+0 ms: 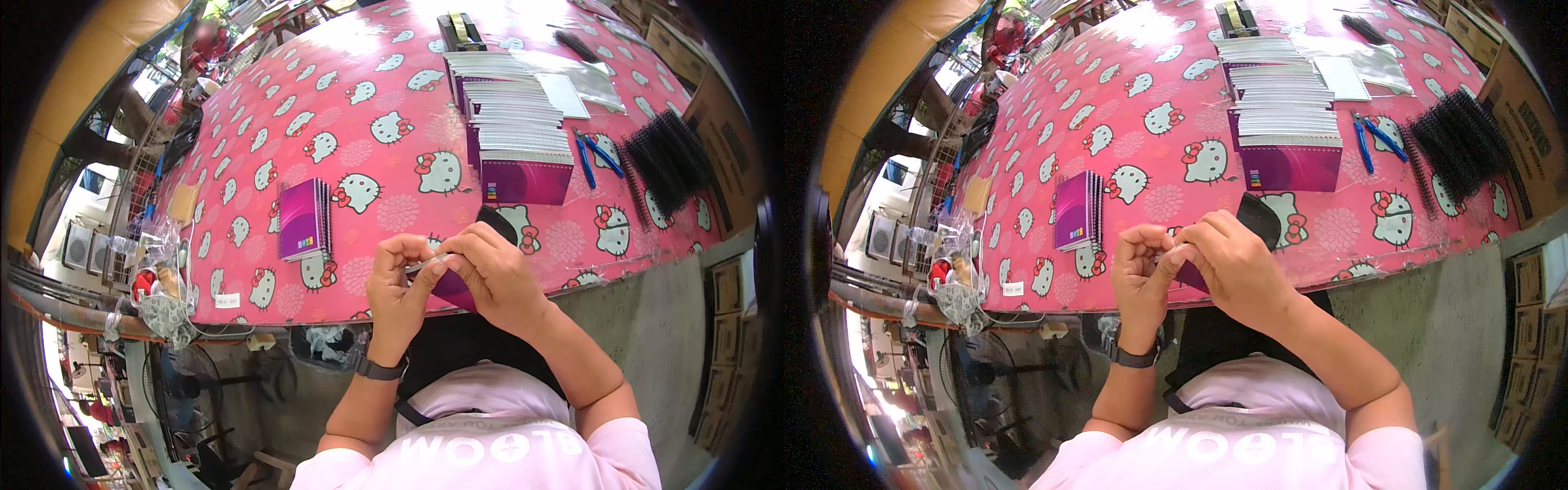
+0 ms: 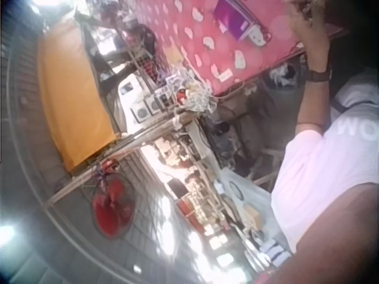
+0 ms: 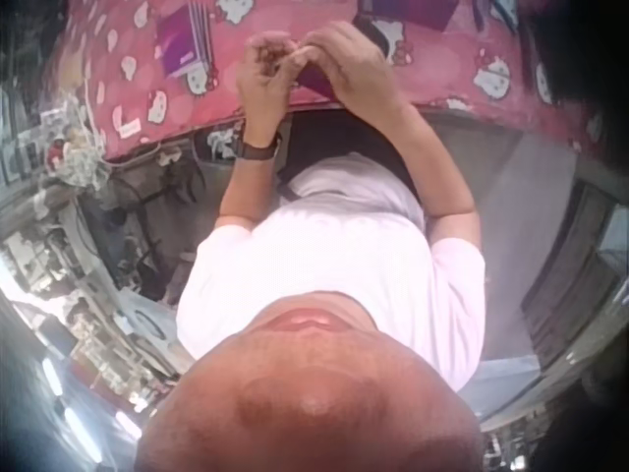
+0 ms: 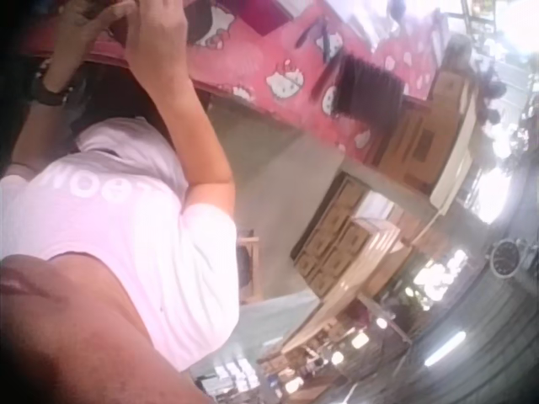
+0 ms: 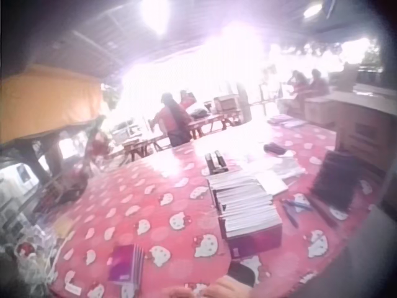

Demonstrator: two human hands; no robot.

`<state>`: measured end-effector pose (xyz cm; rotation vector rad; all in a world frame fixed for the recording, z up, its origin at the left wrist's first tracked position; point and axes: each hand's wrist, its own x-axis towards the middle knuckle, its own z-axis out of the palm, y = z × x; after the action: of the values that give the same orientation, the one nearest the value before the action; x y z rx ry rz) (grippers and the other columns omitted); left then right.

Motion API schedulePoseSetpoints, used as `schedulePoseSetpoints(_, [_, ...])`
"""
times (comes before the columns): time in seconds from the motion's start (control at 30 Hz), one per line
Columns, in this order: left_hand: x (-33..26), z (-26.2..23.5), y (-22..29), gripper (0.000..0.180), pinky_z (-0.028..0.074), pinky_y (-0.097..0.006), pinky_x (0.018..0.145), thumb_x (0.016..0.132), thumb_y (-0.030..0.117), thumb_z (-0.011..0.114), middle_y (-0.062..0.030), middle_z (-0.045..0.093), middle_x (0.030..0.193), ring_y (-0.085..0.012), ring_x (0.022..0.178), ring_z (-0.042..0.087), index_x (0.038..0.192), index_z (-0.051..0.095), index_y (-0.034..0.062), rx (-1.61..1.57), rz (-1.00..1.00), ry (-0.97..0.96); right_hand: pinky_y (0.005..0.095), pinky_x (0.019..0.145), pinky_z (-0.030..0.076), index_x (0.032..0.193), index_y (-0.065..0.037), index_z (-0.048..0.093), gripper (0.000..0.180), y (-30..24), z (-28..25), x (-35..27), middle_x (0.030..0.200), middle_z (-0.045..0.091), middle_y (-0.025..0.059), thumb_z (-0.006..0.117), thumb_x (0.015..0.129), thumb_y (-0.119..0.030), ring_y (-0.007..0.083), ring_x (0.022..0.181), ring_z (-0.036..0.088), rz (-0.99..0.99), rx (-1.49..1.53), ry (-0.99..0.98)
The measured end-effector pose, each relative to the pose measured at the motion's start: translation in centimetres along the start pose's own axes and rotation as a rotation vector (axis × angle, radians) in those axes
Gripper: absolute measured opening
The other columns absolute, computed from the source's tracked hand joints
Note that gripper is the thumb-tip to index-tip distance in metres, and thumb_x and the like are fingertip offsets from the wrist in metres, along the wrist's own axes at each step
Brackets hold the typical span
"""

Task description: The person assembles spiral notebooks by hand by picking up a pre-punched paper stack and cover, threading a black plastic spiral through the holes, and placing the finished notebook onto a stack.

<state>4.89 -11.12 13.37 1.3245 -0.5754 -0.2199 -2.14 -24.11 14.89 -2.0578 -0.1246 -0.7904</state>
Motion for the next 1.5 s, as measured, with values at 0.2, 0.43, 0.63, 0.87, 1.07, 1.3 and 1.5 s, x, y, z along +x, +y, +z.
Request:
schedulePoseSetpoints(0.2, [4.7, -5.8, 2.2, 0.019, 0.043, -0.025, 0.073, 0.095, 0.023, 0.054, -0.0001, 0.057, 0.081, -0.0093, 0.078, 0.052, 0.093, 0.061, 0.0059, 0.479, 0.162, 0.2, 0.0421, 0.087, 0.043, 0.129, 0.0, 0.04, 0.058, 0.5, -1.3, 0.4, 0.118, 0.051, 0.02, 0.067, 0.08, -0.017, 0.0336, 0.107, 0.049, 0.082, -0.072, -0.038])
schedulePoseSetpoints(0.43, [17.7, -18.4, -0.4, 0.027, 0.041, -0.035, 0.075, 0.097, 0.025, 0.043, -0.0073, 0.064, 0.088, -0.0221, 0.082, 0.059, 0.093, 0.063, 0.0063, 1.123, 0.217, -0.093, 0.0501, 0.096, 0.04, 0.129, -0.017, 0.047, 0.077, 4.9, -2.3, -1.6, 0.132, 0.042, 0.0218, 0.081, 0.062, -0.033, 0.039, 0.119, 0.042, 0.293, -0.557, -0.314])
schedulePoseSetpoints(0.63, [18.0, -18.8, -5.6, 0.039, 0.018, -0.06, 0.103, 0.092, 0.043, 0.048, -0.0088, 0.062, 0.114, -0.0261, 0.108, 0.057, 0.111, 0.062, 0.0116, 1.339, -0.015, -0.202, 0.0435, 0.099, 0.041, 0.124, -0.004, 0.049, 0.075, 4.8, -1.7, -1.2, 0.133, 0.041, 0.0227, 0.08, 0.06, -0.028, 0.0398, 0.121, 0.041, 0.275, -0.459, -0.379])
schedulePoseSetpoints(0.87, [18.3, -18.2, -4.4, 0.041, 0.027, -0.052, 0.105, 0.08, 0.039, 0.063, -0.0134, 0.066, 0.102, -0.0283, 0.101, 0.061, 0.103, 0.066, 0.005, 1.241, 0.076, -0.353, 0.0448, 0.105, 0.035, 0.123, -0.004, 0.05, 0.071, 6.9, 0.1, 1.5, 0.136, 0.04, 0.0213, 0.079, 0.063, -0.027, 0.0379, 0.124, 0.039, -0.059, -0.258, -0.338])
schedulePoseSetpoints(1.07, [18.2, -17.5, -4.1, 0.045, 0.037, -0.043, 0.097, 0.082, 0.036, 0.063, -0.0156, 0.061, 0.114, -0.0298, 0.112, 0.054, 0.116, 0.06, 0.007, 1.24, 0.068, -0.332, 0.0405, 0.087, 0.039, 0.1, -0.01, 0.063, 0.032, 10.3, -7.0, 3.4, 0.105, 0.06, 0.0035, 0.072, 0.07, -0.012, 0.0236, 0.105, 0.051, -0.022, -0.767, 0.106])
schedulePoseSetpoints(1.3, [14.4, -7.6, -1.6, 0.06, 0.029, -0.047, 0.104, 0.078, 0.036, 0.07, -0.0142, 0.05, 0.13, -0.0306, 0.125, 0.042, 0.128, 0.051, 0.0081, 1.095, 0.601, -0.198, 0.039, 0.085, 0.039, 0.089, -0.011, 0.064, 0.021, 11.2, -7.9, 3.5, 0.091, 0.061, 0.0001, 0.071, 0.07, -0.01, 0.0211, 0.095, 0.054, -0.072, -0.743, 0.197])
schedulePoseSetpoints(1.5, [8.4, 0.7, -2.5, 0.056, 0.029, -0.051, 0.103, 0.074, 0.031, 0.074, -0.0112, 0.052, 0.126, -0.03, 0.121, 0.045, 0.123, 0.055, 0.0109, 0.961, 0.608, -0.392, 0.0393, 0.084, 0.039, 0.091, -0.011, 0.06, 0.028, 10.4, -7.7, 3.1, 0.097, 0.057, 0.002, 0.074, 0.067, -0.01, 0.0229, 0.099, 0.052, -0.01, -0.802, 0.15])
